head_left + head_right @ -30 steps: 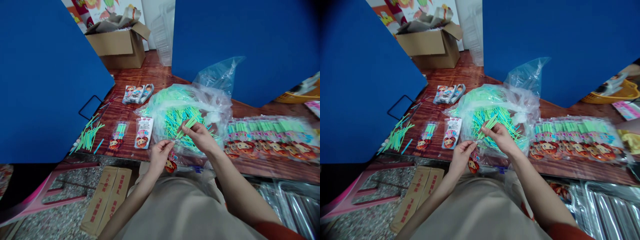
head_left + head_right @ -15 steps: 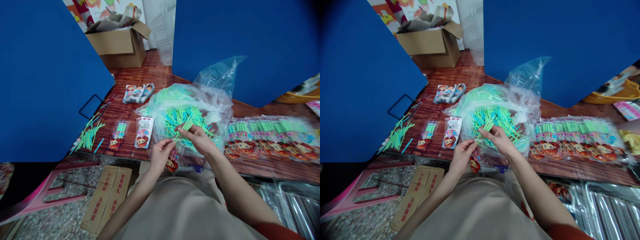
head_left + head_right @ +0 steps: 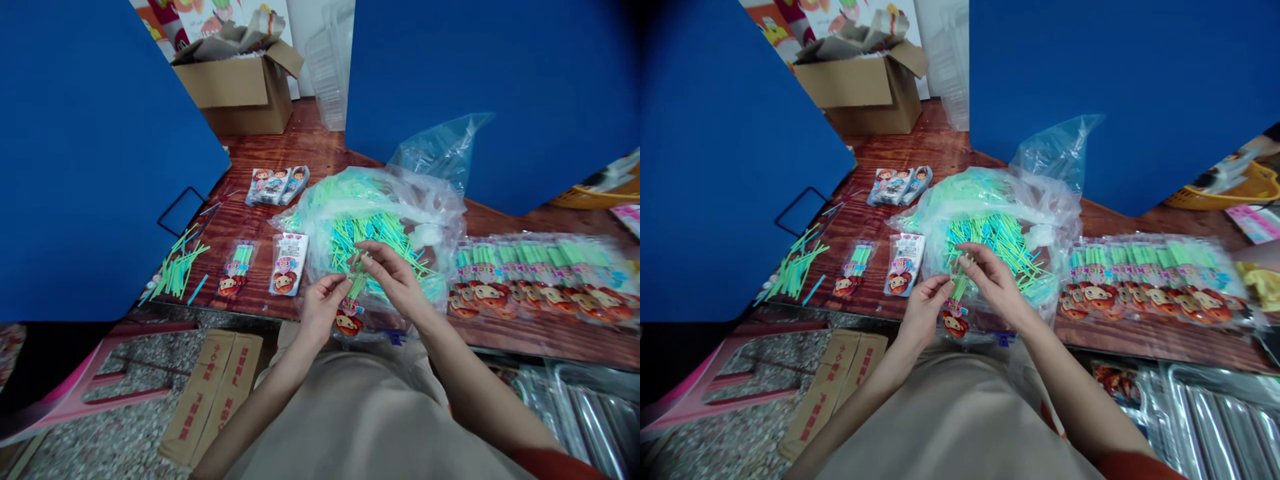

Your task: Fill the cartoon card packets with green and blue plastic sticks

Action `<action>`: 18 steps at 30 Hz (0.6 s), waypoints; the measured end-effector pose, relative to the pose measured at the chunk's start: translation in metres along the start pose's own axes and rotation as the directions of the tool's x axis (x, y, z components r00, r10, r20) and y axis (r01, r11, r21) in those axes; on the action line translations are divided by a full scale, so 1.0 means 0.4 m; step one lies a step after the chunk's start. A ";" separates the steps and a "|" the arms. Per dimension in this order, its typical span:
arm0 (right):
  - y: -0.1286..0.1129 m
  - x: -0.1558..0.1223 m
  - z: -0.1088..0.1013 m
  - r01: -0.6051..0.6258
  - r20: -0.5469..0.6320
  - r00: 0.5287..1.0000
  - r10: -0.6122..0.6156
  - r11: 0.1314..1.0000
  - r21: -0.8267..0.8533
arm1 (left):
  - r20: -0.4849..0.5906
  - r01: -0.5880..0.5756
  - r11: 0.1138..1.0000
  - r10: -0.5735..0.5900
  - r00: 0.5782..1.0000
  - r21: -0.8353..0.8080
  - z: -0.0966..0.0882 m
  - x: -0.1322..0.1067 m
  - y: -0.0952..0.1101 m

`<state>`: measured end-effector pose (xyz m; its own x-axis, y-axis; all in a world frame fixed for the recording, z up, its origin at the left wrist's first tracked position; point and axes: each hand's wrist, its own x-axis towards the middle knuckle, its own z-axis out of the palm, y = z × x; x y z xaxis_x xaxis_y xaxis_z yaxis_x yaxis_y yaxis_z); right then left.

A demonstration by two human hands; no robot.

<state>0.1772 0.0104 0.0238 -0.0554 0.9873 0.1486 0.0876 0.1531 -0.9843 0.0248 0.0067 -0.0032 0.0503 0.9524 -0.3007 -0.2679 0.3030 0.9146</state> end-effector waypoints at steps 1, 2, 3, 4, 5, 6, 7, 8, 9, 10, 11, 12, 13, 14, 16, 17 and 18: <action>0.000 -0.003 -0.004 0.020 0.007 1.000 -0.020 1.000 -0.023 | 0.000 0.003 1.000 -0.003 1.000 -0.013 0.000 -0.001 0.002; -0.001 -0.006 -0.009 0.042 0.039 0.998 -0.039 0.997 -0.071 | 0.003 0.004 1.000 -0.004 1.000 -0.023 0.000 -0.001 0.003; -0.003 -0.009 -0.013 0.063 0.088 0.995 -0.052 0.990 -0.129 | 0.009 0.006 1.000 -0.006 1.000 -0.030 0.000 -0.002 0.005; -0.005 -0.011 -0.018 0.083 0.132 0.990 -0.059 0.980 -0.179 | 0.016 0.011 0.999 -0.011 1.000 -0.035 0.000 -0.002 0.006; -0.006 -0.013 -0.021 0.098 0.151 0.986 -0.066 0.973 -0.209 | 0.018 0.020 0.999 -0.020 1.000 -0.036 -0.001 -0.002 0.006; -0.007 -0.015 -0.024 0.106 0.138 0.987 -0.077 0.970 -0.217 | 0.015 0.030 0.999 -0.029 0.999 -0.035 -0.001 -0.002 0.007; -0.007 -0.016 -0.026 0.112 0.105 0.990 -0.091 0.970 -0.215 | 0.007 0.032 0.999 -0.032 0.999 -0.032 -0.002 -0.002 0.007; -0.005 -0.016 -0.026 0.122 0.074 0.991 -0.109 0.968 -0.217 | -0.002 0.026 0.999 -0.026 1.000 -0.029 -0.002 -0.001 0.008; -0.003 -0.016 -0.025 0.143 0.063 0.989 -0.132 0.962 -0.233 | -0.008 0.016 1.000 -0.016 1.000 -0.026 -0.003 0.000 0.009; 0.001 -0.015 -0.024 0.174 0.078 0.984 -0.159 0.949 -0.262 | -0.010 0.003 1.000 -0.003 1.000 -0.025 -0.004 0.001 0.010; 0.004 -0.015 -0.022 0.216 0.112 0.975 -0.191 0.929 -0.300 | -0.008 -0.008 1.000 0.008 1.000 -0.028 -0.004 0.003 0.011; 0.007 -0.014 -0.020 0.262 0.150 0.963 -0.223 0.904 -0.338 | -0.007 -0.015 0.999 0.015 1.000 -0.036 -0.005 0.005 0.012; 0.009 -0.012 -0.019 0.305 0.179 0.950 -0.254 0.879 -0.368 | -0.009 -0.015 0.999 0.015 1.000 -0.045 -0.005 0.006 0.014; 0.009 -0.011 -0.018 0.337 0.194 0.940 -0.282 0.858 -0.387 | -0.013 -0.014 0.998 0.013 1.000 -0.055 -0.006 0.008 0.016; 0.008 -0.009 -0.017 0.373 0.207 0.927 -0.313 0.835 -0.405 | -0.022 -0.014 0.998 0.012 1.000 -0.067 -0.006 0.011 0.019; 0.006 -0.008 -0.018 0.378 0.213 0.925 -0.316 0.832 -0.407 | -0.024 -0.014 0.997 0.013 1.000 -0.071 -0.007 0.011 0.020; 0.004 -0.007 -0.018 0.376 0.218 0.925 -0.312 0.833 -0.407 | -0.024 -0.014 0.997 0.012 1.000 -0.074 -0.007 0.011 0.021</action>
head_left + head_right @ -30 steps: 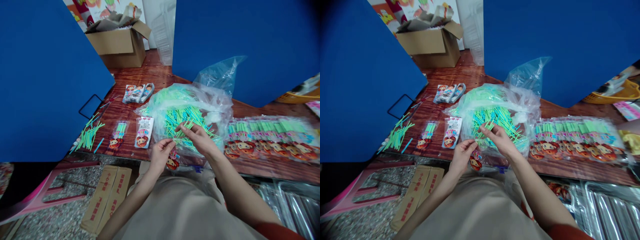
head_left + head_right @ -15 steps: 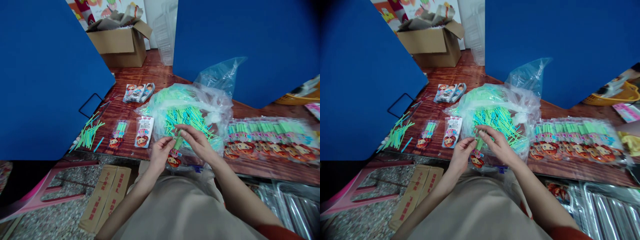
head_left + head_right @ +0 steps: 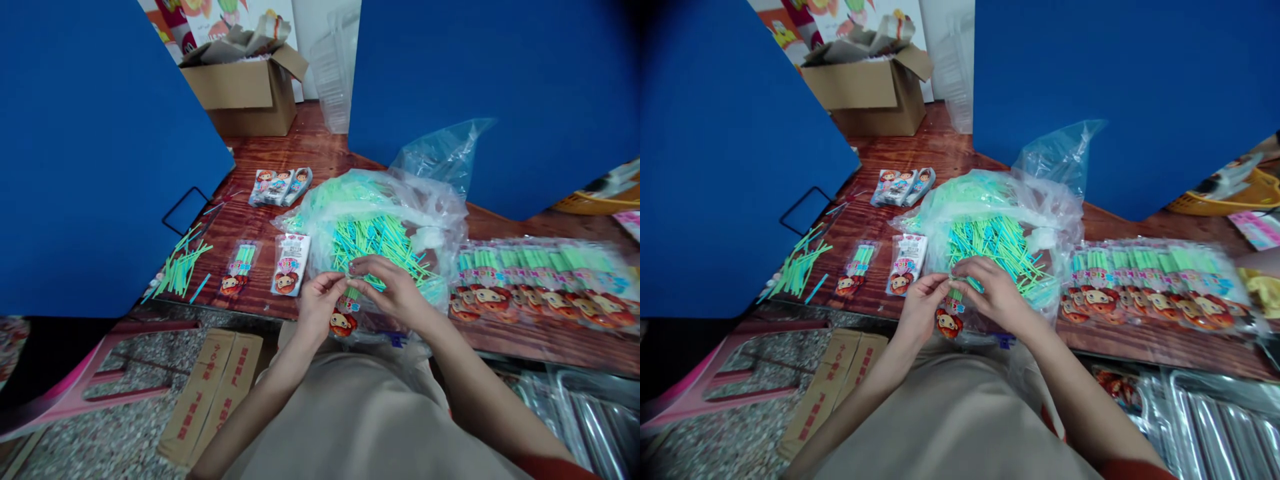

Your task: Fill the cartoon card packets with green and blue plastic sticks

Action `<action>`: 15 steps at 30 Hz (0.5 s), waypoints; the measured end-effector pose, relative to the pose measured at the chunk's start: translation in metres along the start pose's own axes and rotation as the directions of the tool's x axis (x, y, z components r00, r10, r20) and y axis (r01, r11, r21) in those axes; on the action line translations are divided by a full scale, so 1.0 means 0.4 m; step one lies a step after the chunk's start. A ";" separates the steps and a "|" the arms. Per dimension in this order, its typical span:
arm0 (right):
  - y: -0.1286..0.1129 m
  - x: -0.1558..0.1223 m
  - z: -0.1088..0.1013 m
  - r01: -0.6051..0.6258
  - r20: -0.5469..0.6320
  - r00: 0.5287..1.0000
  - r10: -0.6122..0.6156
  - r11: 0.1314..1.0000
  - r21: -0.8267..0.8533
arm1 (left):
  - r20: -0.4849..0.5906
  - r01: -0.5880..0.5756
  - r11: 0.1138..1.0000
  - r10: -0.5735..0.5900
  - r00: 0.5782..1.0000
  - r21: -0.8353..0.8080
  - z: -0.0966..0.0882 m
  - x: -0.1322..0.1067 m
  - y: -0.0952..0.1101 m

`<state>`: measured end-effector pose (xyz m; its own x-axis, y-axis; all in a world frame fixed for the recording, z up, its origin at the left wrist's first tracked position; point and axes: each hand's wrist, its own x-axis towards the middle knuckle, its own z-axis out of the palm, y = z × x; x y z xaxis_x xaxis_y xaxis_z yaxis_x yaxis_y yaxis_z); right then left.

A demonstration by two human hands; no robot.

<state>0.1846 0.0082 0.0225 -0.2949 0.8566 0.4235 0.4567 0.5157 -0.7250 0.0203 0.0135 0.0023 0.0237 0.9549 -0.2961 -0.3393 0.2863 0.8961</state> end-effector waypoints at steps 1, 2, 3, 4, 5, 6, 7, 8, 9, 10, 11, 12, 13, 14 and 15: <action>-0.001 0.002 -0.001 -0.005 -0.002 1.000 0.005 1.000 0.003 | 0.002 0.002 1.000 -0.002 1.000 -0.004 0.001 -0.001 0.000; -0.001 0.003 0.000 -0.015 -0.012 1.000 0.015 1.000 0.006 | 0.005 0.003 1.000 -0.003 1.000 -0.009 0.001 -0.002 0.000; -0.001 0.005 0.001 -0.027 -0.030 0.999 0.028 1.000 0.009 | 0.010 0.004 1.000 -0.004 1.000 -0.010 0.003 -0.004 -0.001; -0.002 0.006 0.001 -0.043 -0.048 0.998 0.043 0.999 0.012 | 0.016 0.005 1.000 -0.005 1.000 -0.008 0.004 -0.007 -0.001; -0.003 0.007 0.001 -0.060 -0.060 0.996 0.061 0.998 0.014 | 0.022 0.005 1.000 -0.005 1.000 -0.001 0.004 -0.009 -0.001; -0.006 0.007 -0.002 -0.076 -0.062 0.995 0.077 0.997 0.019 | 0.029 0.005 1.000 -0.005 1.000 0.006 0.004 -0.011 0.001; -0.010 0.007 -0.009 -0.097 -0.058 0.993 0.098 0.995 0.031 | 0.039 0.006 1.000 -0.006 0.999 0.008 0.001 -0.012 0.005; -0.015 0.007 -0.021 -0.126 -0.067 0.989 0.129 0.990 0.057 | 0.053 0.006 1.000 -0.006 0.999 0.003 -0.004 -0.012 0.013; -0.022 0.006 -0.036 -0.156 -0.114 0.979 0.168 0.983 0.100 | 0.068 0.001 1.000 0.000 0.998 -0.012 -0.012 -0.009 0.024; -0.029 0.006 -0.056 -0.181 -0.179 0.961 0.210 0.970 0.162 | 0.083 -0.011 0.999 0.014 0.996 -0.036 -0.022 -0.005 0.039; -0.035 0.007 -0.078 -0.197 -0.283 0.923 0.262 0.951 0.237 | 0.092 -0.034 0.998 0.040 0.995 -0.061 -0.035 0.001 0.057; -0.041 0.010 -0.100 -0.172 -0.389 0.875 0.289 0.936 0.307 | 0.088 -0.073 0.994 0.080 0.993 -0.083 -0.048 0.008 0.077; -0.045 0.014 -0.120 -0.145 -0.413 0.863 0.292 0.925 0.352 | 0.075 -0.116 0.990 0.122 0.990 -0.086 -0.062 0.016 0.098; -0.047 0.020 -0.136 -0.132 -0.388 0.882 0.269 0.929 0.346 | 0.051 -0.171 0.983 0.175 0.983 -0.065 -0.074 0.022 0.119; -0.046 0.027 -0.146 -0.130 -0.322 0.919 0.226 0.947 0.294 | 0.027 -0.228 0.973 0.229 0.973 -0.017 -0.083 0.027 0.136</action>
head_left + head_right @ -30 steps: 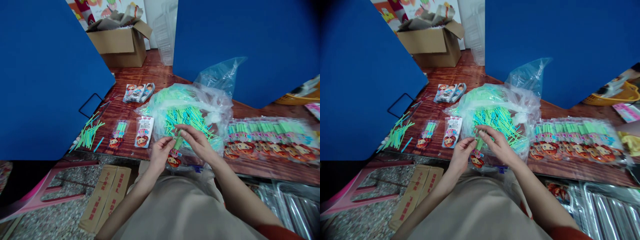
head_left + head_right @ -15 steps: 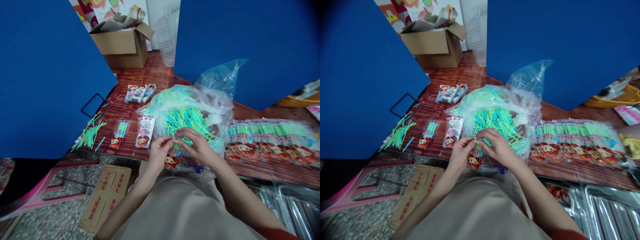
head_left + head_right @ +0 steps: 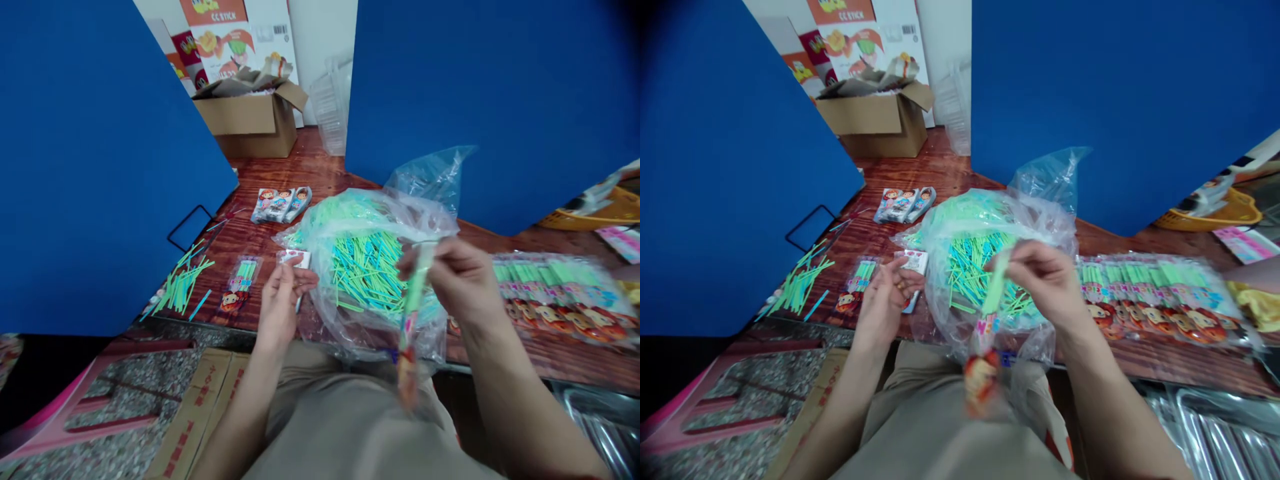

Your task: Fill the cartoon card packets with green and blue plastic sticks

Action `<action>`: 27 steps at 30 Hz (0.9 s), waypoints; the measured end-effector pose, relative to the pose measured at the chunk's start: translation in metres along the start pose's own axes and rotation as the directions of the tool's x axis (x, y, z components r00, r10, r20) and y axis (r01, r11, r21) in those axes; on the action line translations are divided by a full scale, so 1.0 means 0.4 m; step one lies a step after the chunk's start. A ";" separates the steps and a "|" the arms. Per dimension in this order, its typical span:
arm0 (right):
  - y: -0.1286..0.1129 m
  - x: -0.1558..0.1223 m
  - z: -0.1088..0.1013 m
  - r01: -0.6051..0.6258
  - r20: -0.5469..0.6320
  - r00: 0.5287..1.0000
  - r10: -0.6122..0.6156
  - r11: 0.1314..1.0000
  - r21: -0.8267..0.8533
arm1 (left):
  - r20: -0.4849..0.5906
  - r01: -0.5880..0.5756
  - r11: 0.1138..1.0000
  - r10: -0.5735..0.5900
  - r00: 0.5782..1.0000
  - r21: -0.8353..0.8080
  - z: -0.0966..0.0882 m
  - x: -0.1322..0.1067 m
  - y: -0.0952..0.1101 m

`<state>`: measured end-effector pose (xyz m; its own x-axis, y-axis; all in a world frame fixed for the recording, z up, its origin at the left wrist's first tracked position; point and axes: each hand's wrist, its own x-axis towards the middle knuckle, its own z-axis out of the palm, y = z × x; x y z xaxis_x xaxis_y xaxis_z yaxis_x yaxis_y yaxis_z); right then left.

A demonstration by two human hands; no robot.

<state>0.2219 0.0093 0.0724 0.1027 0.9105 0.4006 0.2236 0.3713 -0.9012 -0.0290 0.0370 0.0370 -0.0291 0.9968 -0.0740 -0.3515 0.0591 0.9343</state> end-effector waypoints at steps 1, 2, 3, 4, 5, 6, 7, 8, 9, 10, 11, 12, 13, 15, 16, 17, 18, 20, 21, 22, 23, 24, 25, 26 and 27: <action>0.000 0.010 -0.001 0.031 0.101 0.995 -0.023 0.996 -0.080 | -0.009 -0.050 0.996 0.051 0.999 0.070 -0.005 0.006 0.013; 0.004 0.018 0.002 0.070 0.174 0.984 -0.043 0.986 -0.152 | 0.005 -0.091 0.984 0.091 0.996 0.151 -0.006 0.008 0.020; 0.010 0.024 0.009 0.103 0.210 0.976 -0.060 0.974 -0.203 | 0.045 -0.117 0.966 0.109 0.993 0.230 -0.002 0.008 0.023; 0.018 0.029 0.018 0.118 0.202 0.977 -0.074 0.969 -0.218 | 0.106 -0.131 0.945 0.104 0.989 0.299 0.005 0.004 0.020; 0.027 0.032 0.029 0.117 0.171 0.982 -0.082 0.971 -0.206 | 0.170 -0.137 0.927 0.081 0.982 0.349 0.015 -0.001 0.011; 0.036 0.034 0.040 0.103 0.147 0.986 -0.077 0.978 -0.181 | 0.231 -0.131 0.915 0.043 0.972 0.381 0.027 -0.008 -0.001; 0.045 0.034 0.050 0.084 0.140 0.988 -0.063 0.985 -0.151 | 0.269 -0.118 0.911 0.009 0.963 0.394 0.039 -0.015 -0.016; 0.052 0.033 0.060 0.059 0.153 0.987 -0.041 0.991 -0.122 | 0.285 -0.096 0.916 -0.021 0.958 0.389 0.049 -0.021 -0.032; 0.058 0.032 0.068 0.033 0.175 0.984 -0.016 0.995 -0.094 | 0.294 -0.061 0.924 -0.056 0.954 0.376 0.058 -0.026 -0.047; 0.062 0.030 0.076 0.007 0.193 0.981 0.006 0.998 -0.066 | 0.297 -0.028 0.935 -0.084 0.951 0.353 0.065 -0.031 -0.061; 0.065 0.028 0.081 -0.018 0.200 0.979 0.026 0.999 -0.037 | 0.301 0.006 0.946 -0.110 0.947 0.325 0.068 -0.034 -0.072; 0.067 0.026 0.086 -0.042 0.196 0.980 0.043 0.999 -0.008 | 0.300 0.035 0.954 -0.129 0.945 0.299 0.070 -0.036 -0.079; 0.069 0.023 0.089 -0.062 0.187 0.981 0.057 0.998 0.018 | 0.292 0.055 0.960 -0.138 0.946 0.275 0.071 -0.038 -0.083; 0.072 0.019 0.091 -0.083 0.189 0.979 0.074 0.996 0.042 | 0.265 0.077 0.968 -0.141 0.954 0.239 0.069 -0.042 -0.084; 0.073 0.017 0.090 -0.089 0.206 0.975 0.080 0.995 0.034 | 0.255 0.084 0.970 -0.143 0.956 0.228 0.068 -0.045 -0.081; 0.074 0.017 0.089 -0.090 0.227 0.970 0.084 0.996 0.018 | 0.252 0.092 0.971 -0.148 0.956 0.221 0.067 -0.047 -0.078; 0.074 0.016 0.086 -0.086 0.252 0.964 0.084 0.996 -0.004 | 0.254 0.101 0.970 -0.157 0.954 0.219 0.066 -0.049 -0.074; 0.074 0.017 0.080 -0.059 0.311 0.948 0.072 0.997 -0.051 | 0.261 0.121 0.966 -0.180 0.948 0.228 0.066 -0.052 -0.068; 0.073 0.018 0.076 -0.039 0.341 0.938 0.061 0.997 -0.073 | 0.260 0.129 0.964 -0.190 0.947 0.234 0.067 -0.053 -0.066; 0.072 0.019 0.073 -0.017 0.369 0.928 0.050 0.996 -0.093 | 0.254 0.131 0.962 -0.193 0.948 0.239 0.067 -0.053 -0.065; 0.071 0.020 0.071 0.001 0.389 0.920 0.042 0.994 -0.108 | 0.248 0.128 0.961 -0.190 0.950 0.244 0.068 -0.053 -0.064; 0.070 0.020 0.068 0.012 0.402 0.915 0.036 0.993 -0.116 | 0.245 0.122 0.961 -0.184 0.952 0.250 0.069 -0.053 -0.065; 0.070 0.020 0.067 0.018 0.408 0.913 0.031 0.993 -0.116 | 0.245 0.112 0.960 -0.178 0.953 0.258 0.069 -0.053 -0.065; 0.069 0.019 0.067 0.023 0.411 0.911 0.026 0.993 -0.114 | 0.245 0.103 0.959 -0.170 0.954 0.266 0.069 -0.053 -0.067; 0.070 0.018 0.067 0.028 0.418 0.908 0.023 0.993 -0.115 | 0.245 0.096 0.958 -0.165 0.955 0.270 0.070 -0.053 -0.069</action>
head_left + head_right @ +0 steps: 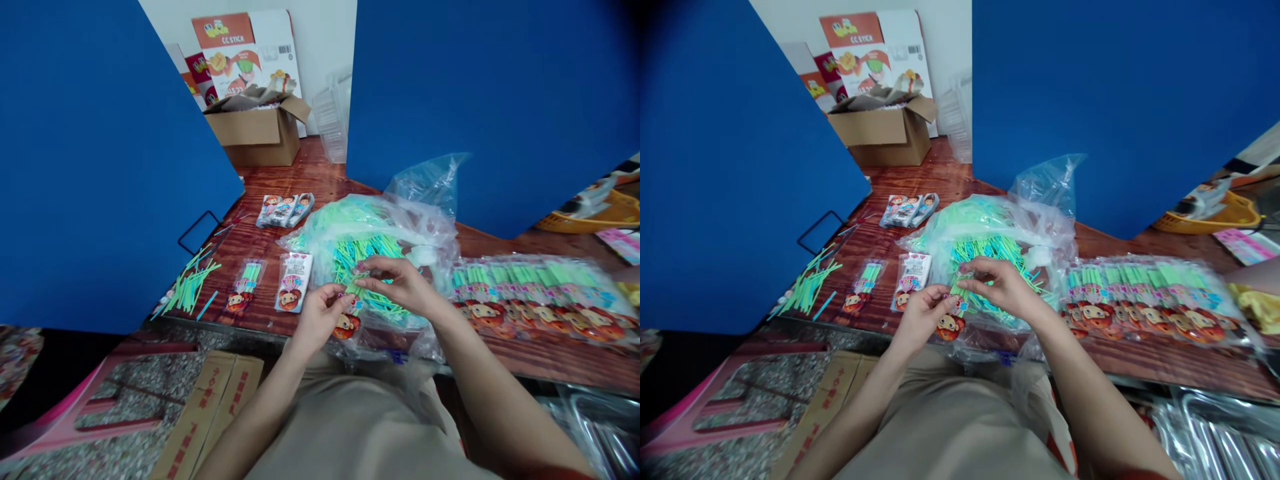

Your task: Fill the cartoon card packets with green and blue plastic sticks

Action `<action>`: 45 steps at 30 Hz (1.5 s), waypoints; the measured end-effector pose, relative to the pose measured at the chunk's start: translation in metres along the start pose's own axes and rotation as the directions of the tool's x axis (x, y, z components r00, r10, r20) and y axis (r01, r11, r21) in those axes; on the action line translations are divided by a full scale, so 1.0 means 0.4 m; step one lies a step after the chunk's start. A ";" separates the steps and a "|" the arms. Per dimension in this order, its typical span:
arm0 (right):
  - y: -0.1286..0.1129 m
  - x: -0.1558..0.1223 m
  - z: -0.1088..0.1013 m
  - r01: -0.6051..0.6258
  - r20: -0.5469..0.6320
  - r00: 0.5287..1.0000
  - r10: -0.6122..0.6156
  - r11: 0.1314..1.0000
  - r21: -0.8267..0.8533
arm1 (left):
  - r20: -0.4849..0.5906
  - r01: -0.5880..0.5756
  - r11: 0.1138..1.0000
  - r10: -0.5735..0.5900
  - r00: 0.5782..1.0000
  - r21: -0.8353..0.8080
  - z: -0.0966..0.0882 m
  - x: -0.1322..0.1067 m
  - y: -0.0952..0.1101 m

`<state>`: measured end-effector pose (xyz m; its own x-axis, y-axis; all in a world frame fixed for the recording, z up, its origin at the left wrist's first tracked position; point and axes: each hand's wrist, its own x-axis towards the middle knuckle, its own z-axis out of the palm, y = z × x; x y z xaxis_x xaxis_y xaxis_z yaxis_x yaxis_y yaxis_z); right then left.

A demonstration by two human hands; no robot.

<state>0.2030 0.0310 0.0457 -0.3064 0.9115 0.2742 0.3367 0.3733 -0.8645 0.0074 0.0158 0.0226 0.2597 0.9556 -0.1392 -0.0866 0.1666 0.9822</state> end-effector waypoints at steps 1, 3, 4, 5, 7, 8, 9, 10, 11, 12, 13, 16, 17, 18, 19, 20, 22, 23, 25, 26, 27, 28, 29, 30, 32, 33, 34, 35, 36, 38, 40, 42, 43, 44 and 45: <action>0.000 -0.001 0.002 0.001 0.003 1.000 -0.001 1.000 -0.005 | -0.002 0.000 1.000 0.000 1.000 -0.001 0.001 0.000 -0.002; 0.002 -0.003 0.009 -0.024 -0.028 0.999 0.024 1.000 0.016 | -0.016 0.016 0.999 -0.017 1.000 -0.034 0.004 0.001 -0.008; 0.002 -0.004 0.014 -0.045 -0.061 0.997 0.049 0.997 0.064 | -0.031 0.029 0.998 -0.031 0.999 -0.062 0.006 0.001 -0.011; 0.003 -0.005 0.019 -0.069 -0.097 0.992 0.083 0.988 0.138 | -0.046 0.044 0.995 -0.048 0.998 -0.092 0.008 0.001 -0.013; 0.004 -0.007 0.033 -0.108 -0.136 0.978 0.155 0.946 0.307 | -0.075 0.066 0.986 -0.078 0.994 -0.151 0.012 0.002 -0.015; 0.004 -0.008 0.040 -0.124 -0.127 0.975 0.182 0.921 0.369 | -0.079 0.079 0.981 -0.094 0.993 -0.175 0.015 0.002 -0.015; 0.003 -0.009 0.049 -0.139 -0.111 0.974 0.200 0.903 0.407 | -0.070 0.094 0.977 -0.109 0.992 -0.193 0.017 0.002 -0.014; 0.003 -0.011 0.057 -0.154 -0.094 0.973 0.213 0.892 0.425 | -0.055 0.110 0.973 -0.123 0.991 -0.204 0.018 0.002 -0.014; 0.003 -0.012 0.065 -0.165 -0.084 0.972 0.221 0.888 0.430 | -0.037 0.126 0.970 -0.136 0.990 -0.208 0.019 0.002 -0.013; 0.003 -0.014 0.073 -0.169 -0.082 0.971 0.223 0.889 0.425 | -0.021 0.139 0.968 -0.147 0.989 -0.208 0.019 0.002 -0.013; 0.003 -0.015 0.080 -0.167 -0.090 0.971 0.223 0.894 0.416 | -0.014 0.147 0.967 -0.153 0.988 -0.206 0.019 0.002 -0.014; 0.005 -0.017 0.096 -0.155 -0.142 0.964 0.225 0.909 0.387 | -0.053 0.135 0.971 -0.148 0.988 -0.195 0.015 0.001 -0.019; 0.005 -0.016 0.099 -0.158 -0.151 0.961 0.232 0.908 0.387 | -0.071 0.132 0.972 -0.148 0.986 -0.192 0.013 0.001 -0.020; 0.006 -0.015 0.101 -0.166 -0.154 0.958 0.243 0.903 0.396 | -0.085 0.132 0.973 -0.151 0.985 -0.191 0.010 0.001 -0.021; 0.005 -0.013 0.102 -0.177 -0.154 0.954 0.258 0.895 0.409 | -0.092 0.139 0.972 -0.158 0.983 -0.192 0.008 0.000 -0.021; 0.005 -0.011 0.102 -0.186 -0.156 0.949 0.274 0.886 0.426 | -0.090 0.151 0.969 -0.171 0.981 -0.195 0.007 -0.001 -0.019; 0.003 -0.004 0.099 -0.194 -0.180 0.934 0.309 0.861 0.469 | -0.069 0.187 0.962 -0.204 0.976 -0.198 0.004 -0.003 -0.015; 0.002 -0.001 0.096 -0.200 -0.188 0.926 0.328 0.847 0.493 | -0.052 0.208 0.959 -0.222 0.974 -0.195 0.003 -0.005 -0.012; 0.001 0.004 0.091 -0.230 -0.175 0.913 0.369 0.818 0.528 | -0.018 0.240 0.954 -0.247 0.969 -0.179 0.001 -0.007 -0.007; 0.001 0.007 0.088 -0.250 -0.154 0.910 0.385 0.806 0.537 | -0.006 0.246 0.954 -0.251 0.968 -0.171 0.000 -0.008 -0.006; 0.002 0.008 0.085 -0.270 -0.129 0.909 0.396 0.796 0.542 | 0.001 0.244 0.956 -0.247 0.969 -0.162 -0.002 -0.008 -0.005; 0.003 0.009 0.083 -0.282 -0.108 0.910 0.400 0.788 0.547 | 0.004 0.235 0.960 -0.238 0.971 -0.152 -0.003 -0.007 -0.005; 0.004 0.009 0.081 -0.284 -0.096 0.912 0.399 0.782 0.555 | 0.003 0.222 0.965 -0.224 0.975 -0.142 -0.004 -0.006 -0.006; 0.004 0.008 0.079 -0.276 -0.096 0.915 0.393 0.779 0.563 | -0.001 0.209 0.969 -0.211 0.978 -0.130 -0.006 -0.005 -0.007; 0.005 0.005 0.078 -0.243 -0.119 0.922 0.369 0.787 0.567 | 0.001 0.194 0.975 -0.195 0.981 -0.107 -0.009 -0.004 -0.010; 0.006 0.004 0.078 -0.227 -0.133 0.925 0.356 0.798 0.558 | 0.004 0.191 0.977 -0.191 0.982 -0.100 -0.010 -0.003 -0.011; 0.006 0.002 0.078 -0.217 -0.144 0.927 0.345 0.810 0.544 | 0.009 0.192 0.977 -0.192 0.981 -0.097 -0.011 -0.002 -0.013; 0.007 0.000 0.078 -0.214 -0.150 0.928 0.341 0.818 0.534 | 0.012 0.195 0.976 -0.195 0.981 -0.096 -0.011 -0.002 -0.013; 0.007 -0.001 0.079 -0.217 -0.152 0.926 0.345 0.818 0.533 | 0.012 0.198 0.975 -0.198 0.980 -0.099 -0.010 -0.002 -0.014; 0.009 -0.003 0.079 -0.237 -0.160 0.909 0.385 0.793 0.561 | 0.005 0.202 0.973 -0.203 0.979 -0.112 -0.009 -0.001 -0.015; 0.011 -0.004 0.080 -0.254 -0.178 0.880 0.439 0.755 0.604 | 0.005 0.214 0.967 -0.215 0.977 -0.137 -0.009 0.000 -0.017; 0.012 -0.004 0.082 -0.277 -0.181 0.857 0.482 0.729 0.626 | 0.021 0.244 0.954 -0.244 0.970 -0.174 -0.014 0.001 -0.020; 0.014 -0.004 0.083 -0.288 -0.178 0.851 0.493 0.724 0.627 | 0.034 0.265 0.945 -0.264 0.964 -0.193 -0.019 0.001 -0.021; 0.015 -0.003 0.084 -0.297 -0.177 0.848 0.500 0.723 0.624 | 0.042 0.285 0.935 -0.282 0.958 -0.211 -0.025 0.001 -0.023; 0.018 -0.003 0.086 -0.304 -0.179 0.844 0.505 0.725 0.618 | 0.045 0.299 0.927 -0.297 0.954 -0.224 -0.033 0.000 -0.024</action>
<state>0.1752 0.0267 0.0249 0.0705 0.9890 -0.1302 -0.2129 -0.1126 -0.9706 -0.0042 0.0174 0.0115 0.3163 0.8512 -0.4189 -0.2183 0.4950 0.8410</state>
